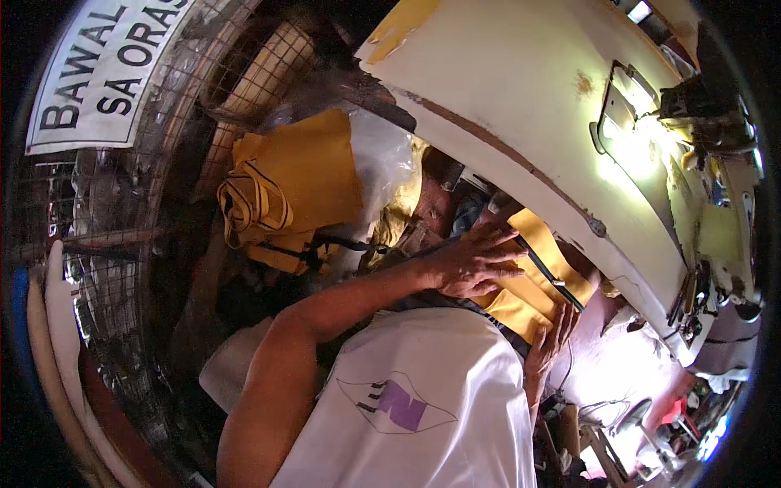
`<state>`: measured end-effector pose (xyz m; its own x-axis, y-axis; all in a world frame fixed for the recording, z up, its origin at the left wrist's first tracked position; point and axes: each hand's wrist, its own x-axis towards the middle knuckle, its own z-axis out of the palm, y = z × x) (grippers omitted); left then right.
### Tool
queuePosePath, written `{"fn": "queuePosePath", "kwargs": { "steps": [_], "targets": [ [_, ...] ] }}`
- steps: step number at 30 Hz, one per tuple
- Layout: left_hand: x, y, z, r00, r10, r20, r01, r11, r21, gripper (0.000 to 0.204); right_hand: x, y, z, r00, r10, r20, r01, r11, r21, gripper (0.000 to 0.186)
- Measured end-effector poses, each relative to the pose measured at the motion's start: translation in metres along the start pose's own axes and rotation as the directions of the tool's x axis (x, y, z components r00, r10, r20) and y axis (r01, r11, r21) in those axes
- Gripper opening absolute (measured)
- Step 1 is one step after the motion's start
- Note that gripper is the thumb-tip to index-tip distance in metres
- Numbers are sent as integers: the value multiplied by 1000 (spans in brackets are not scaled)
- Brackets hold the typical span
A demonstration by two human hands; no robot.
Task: Sewing a yellow fabric bag with a zipper and straps using an industrial sewing machine.
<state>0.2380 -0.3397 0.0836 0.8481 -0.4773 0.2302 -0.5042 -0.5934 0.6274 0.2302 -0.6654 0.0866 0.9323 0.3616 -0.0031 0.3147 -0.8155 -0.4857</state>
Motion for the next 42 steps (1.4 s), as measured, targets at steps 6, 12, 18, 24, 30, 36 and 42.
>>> {"fn": "queuePosePath", "kwargs": {
  "steps": [6,12,18,24,30,36,42],
  "targets": [
    [5,-6,-5,999,4,38,-2,999,-37,60,-2,-1,4,999,37,-33,-36,999,29,65],
    [4,11,-18,997,-77,-24,74,993,-87,52,9,-19,-17,998,40,39,-40,999,-4,68],
    [85,65,-103,936,311,-167,-317,949,-8,34,6,-67,-48,998,-34,-61,42,990,135,50],
    [180,147,-82,865,444,234,-421,895,-146,24,96,-268,-39,624,-632,460,265,725,636,28],
    [145,137,-36,896,380,232,-363,925,-114,23,82,-374,-72,134,-907,398,-507,283,815,24],
    [126,133,-31,915,350,199,-332,936,-118,23,108,-301,-50,561,-704,436,-124,450,885,23],
    [114,130,-30,922,331,200,-313,943,-115,22,122,-294,-38,613,-670,418,-57,490,870,22]
  ]
}}
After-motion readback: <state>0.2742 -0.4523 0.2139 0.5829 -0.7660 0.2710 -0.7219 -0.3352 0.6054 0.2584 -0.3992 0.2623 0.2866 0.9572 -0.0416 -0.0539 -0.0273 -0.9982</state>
